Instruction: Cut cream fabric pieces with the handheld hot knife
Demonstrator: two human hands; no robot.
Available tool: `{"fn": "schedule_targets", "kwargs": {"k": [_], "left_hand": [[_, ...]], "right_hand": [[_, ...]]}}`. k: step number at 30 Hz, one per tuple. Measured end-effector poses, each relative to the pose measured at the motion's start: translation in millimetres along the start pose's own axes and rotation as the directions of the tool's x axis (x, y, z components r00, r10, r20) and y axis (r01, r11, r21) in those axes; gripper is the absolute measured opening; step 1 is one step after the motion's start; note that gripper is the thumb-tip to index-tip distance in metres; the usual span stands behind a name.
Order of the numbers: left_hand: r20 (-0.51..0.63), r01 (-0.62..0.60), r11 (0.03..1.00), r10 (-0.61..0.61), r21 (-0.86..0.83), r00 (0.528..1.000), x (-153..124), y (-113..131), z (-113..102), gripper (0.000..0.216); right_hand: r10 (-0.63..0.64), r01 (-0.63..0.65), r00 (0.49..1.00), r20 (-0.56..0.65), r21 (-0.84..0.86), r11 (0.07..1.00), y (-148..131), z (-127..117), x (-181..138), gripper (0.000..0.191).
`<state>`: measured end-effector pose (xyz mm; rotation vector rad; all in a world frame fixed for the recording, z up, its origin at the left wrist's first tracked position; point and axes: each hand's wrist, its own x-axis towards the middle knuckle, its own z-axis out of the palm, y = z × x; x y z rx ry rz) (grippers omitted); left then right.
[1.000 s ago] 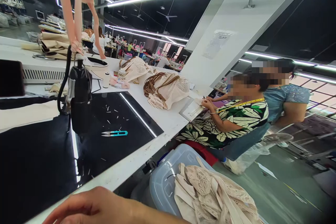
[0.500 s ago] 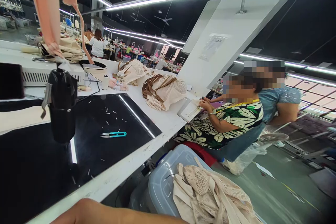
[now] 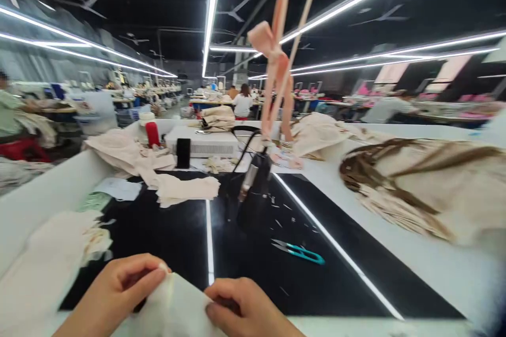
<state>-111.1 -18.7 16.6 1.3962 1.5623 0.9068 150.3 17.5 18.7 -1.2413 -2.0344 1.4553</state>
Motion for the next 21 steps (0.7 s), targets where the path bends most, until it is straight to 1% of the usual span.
{"fn": "schedule_targets", "kwargs": {"k": [2, 3, 4, 6, 8, 9, 10, 12, 14, 15, 16, 18, 19, 20, 21], "left_hand": [[-0.068, -0.081, 0.995, 0.077, -0.055, 0.995, 9.7, 2.7, -14.6, 0.051], [-0.092, -0.112, 0.992, 0.108, -0.05, 0.99, 16.4, 2.8, -21.3, 0.052], [-0.102, -0.126, 0.991, 0.121, -0.038, 0.987, 23.7, 2.5, -27.9, 0.053], [-0.09, -0.088, 0.996, 0.086, -0.015, 0.992, 38.9, 2.1, -41.3, 0.061], [-0.095, -0.051, 0.999, 0.05, -0.006, 0.994, 54.7, 4.8, -53.9, 0.069], [-0.12, -0.073, 0.997, 0.073, 0.004, 0.99, 63.2, 7.9, -59.5, 0.069], [-0.154, -0.119, 0.993, 0.12, 0.02, 0.981, 72.5, 12.2, -64.5, 0.068], [-0.211, -0.233, 0.971, 0.239, 0.056, 0.948, 94.2, 22.9, -72.3, 0.062], [-0.244, -0.295, 0.953, 0.302, 0.066, 0.921, 120.1, 33.2, -76.6, 0.058], [-0.26, -0.329, 0.941, 0.338, 0.076, 0.905, 133.9, 37.0, -77.3, 0.056], [-0.274, -0.362, 0.928, 0.372, 0.089, 0.887, 147.5, 39.2, -77.0, 0.053], [-0.29, -0.411, 0.903, 0.429, 0.123, 0.855, 172.0, 38.2, -74.0, 0.049], [-0.29, -0.429, 0.892, 0.452, 0.143, 0.844, 181.9, 34.9, -71.5, 0.046], [-0.28, -0.441, 0.882, 0.47, 0.164, 0.837, 189.8, 30.0, -68.6, 0.042], [-0.265, -0.449, 0.874, 0.485, 0.185, 0.834, 195.8, 23.8, -65.5, 0.039]], "right_hand": [[-0.051, 0.053, 0.998, 0.026, -0.053, 0.997, 4.4, -4.2, 19.8, 0.025], [-0.058, 0.06, 0.998, 0.034, -0.074, 0.995, 6.0, -5.2, 29.3, 0.025], [-0.065, 0.069, 0.997, 0.042, -0.089, 0.994, 7.2, -5.5, 38.0, 0.023], [-0.074, 0.076, 0.997, 0.03, -0.08, 0.994, 8.5, -4.7, 53.6, 0.021], [-0.069, 0.069, 0.997, -0.026, -0.013, 0.998, 9.0, -3.5, 68.5, 0.025], [-0.068, 0.07, 0.995, -0.078, 0.018, 0.997, 8.6, -3.9, 76.5, 0.03], [-0.072, 0.078, 0.988, -0.139, 0.037, 0.996, 7.5, -5.7, 85.5, 0.034], [-0.117, 0.123, 0.957, -0.266, 0.007, 0.992, 2.5, -14.8, 106.5, 0.04], [-0.182, 0.17, 0.923, -0.339, -0.066, 0.983, -5.8, -31.1, 131.2, 0.04], [-0.231, 0.199, 0.894, -0.384, -0.12, 0.973, -10.5, -40.8, 144.1, 0.038], [-0.287, 0.227, 0.855, -0.433, -0.186, 0.956, -14.9, -50.4, 156.9, 0.035], [-0.379, 0.246, 0.777, -0.503, -0.312, 0.918, -20.8, -66.6, 180.1, 0.032], [-0.408, 0.236, 0.752, -0.518, -0.367, 0.9, -21.5, -72.1, 189.8, 0.027], [-0.428, 0.219, 0.74, -0.52, -0.415, 0.883, -20.5, -75.7, 197.9, 0.024], [-0.44, 0.197, 0.738, -0.512, -0.459, 0.866, -17.9, -77.3, 204.2, 0.025]]}}
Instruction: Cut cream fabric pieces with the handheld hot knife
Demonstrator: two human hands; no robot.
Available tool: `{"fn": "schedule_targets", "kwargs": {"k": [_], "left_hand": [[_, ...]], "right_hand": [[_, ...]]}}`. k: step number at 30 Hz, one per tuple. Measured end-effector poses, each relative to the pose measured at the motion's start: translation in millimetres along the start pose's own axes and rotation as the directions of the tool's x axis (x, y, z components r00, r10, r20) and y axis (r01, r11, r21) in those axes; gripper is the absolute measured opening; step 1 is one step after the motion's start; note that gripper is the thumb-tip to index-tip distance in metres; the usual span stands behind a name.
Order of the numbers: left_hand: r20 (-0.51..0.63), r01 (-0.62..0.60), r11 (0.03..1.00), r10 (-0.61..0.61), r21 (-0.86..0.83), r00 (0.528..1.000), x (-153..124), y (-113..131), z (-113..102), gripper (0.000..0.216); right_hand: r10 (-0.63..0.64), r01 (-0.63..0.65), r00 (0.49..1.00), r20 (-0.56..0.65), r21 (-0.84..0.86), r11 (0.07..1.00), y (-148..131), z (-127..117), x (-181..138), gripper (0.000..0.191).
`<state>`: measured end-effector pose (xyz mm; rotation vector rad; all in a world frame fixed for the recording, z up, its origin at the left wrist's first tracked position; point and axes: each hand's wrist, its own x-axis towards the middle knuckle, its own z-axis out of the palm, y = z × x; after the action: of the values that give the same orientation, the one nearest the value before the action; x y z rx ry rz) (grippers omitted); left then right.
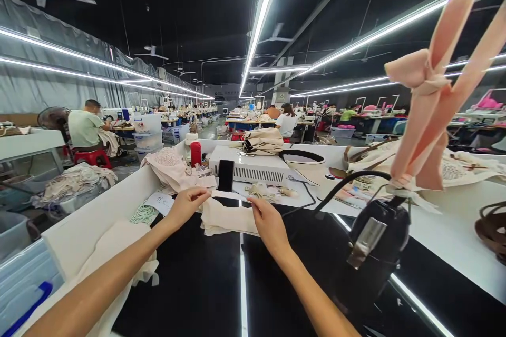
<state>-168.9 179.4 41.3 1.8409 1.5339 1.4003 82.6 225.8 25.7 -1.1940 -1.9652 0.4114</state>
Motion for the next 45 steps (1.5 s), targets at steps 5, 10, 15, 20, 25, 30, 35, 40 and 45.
{"fn": "schedule_targets", "kwargs": {"k": [5, 10, 15, 20, 25, 30, 35, 40, 45], "left_hand": [[0.131, -0.053, 0.994, 0.04, 0.094, 0.991, -13.4, -32.2, 14.0, 0.027], [0.249, -0.086, 0.981, 0.04, 0.177, 0.968, -25.6, -43.7, 13.6, 0.028], [0.297, -0.143, 0.96, 0.068, 0.239, 0.952, -28.9, -37.0, 9.4, 0.036], [0.268, -0.193, 0.934, 0.112, 0.3, 0.957, -17.2, -19.0, 13.5, 0.047], [0.343, -0.236, 0.905, 0.109, 0.354, 0.933, -1.5, -22.1, 37.1, 0.042], [0.405, -0.196, 0.867, -0.007, 0.457, 0.914, -1.9, -50.1, 56.5, 0.047], [0.395, -0.151, 0.852, -0.071, 0.502, 0.916, -5.3, -47.2, 43.6, 0.062], [0.271, -0.055, 0.834, -0.115, 0.549, 0.956, -24.3, -26.6, -31.4, 0.061], [0.123, 0.123, 0.74, -0.269, 0.662, 0.955, -72.1, -14.1, -131.0, 0.044]], "right_hand": [[-0.027, 0.057, 0.992, 0.124, -0.245, 0.968, 19.4, 16.7, -5.3, 0.03], [-0.004, 0.115, 0.974, 0.226, -0.48, 0.87, 24.3, 19.6, -14.4, 0.028], [0.023, 0.136, 0.971, 0.237, -0.635, 0.76, 16.2, 16.5, -19.8, 0.026], [0.02, 0.144, 0.975, 0.223, -0.695, 0.704, 5.3, 12.2, -24.2, 0.029], [0.046, 0.133, 0.973, 0.226, -0.714, 0.687, 5.3, 11.9, -25.8, 0.028], [0.073, 0.114, 0.97, 0.231, -0.699, 0.706, 8.9, 13.6, -28.0, 0.028], [0.015, 0.147, 0.968, 0.25, -0.616, 0.774, -7.1, 8.7, -41.2, 0.03], [-0.136, 0.289, 0.924, 0.357, -0.419, 0.861, -33.6, -6.9, -83.5, 0.06], [-0.353, 0.346, 0.873, 0.338, 0.082, 0.935, -15.2, -13.6, -171.2, 0.054]]}}
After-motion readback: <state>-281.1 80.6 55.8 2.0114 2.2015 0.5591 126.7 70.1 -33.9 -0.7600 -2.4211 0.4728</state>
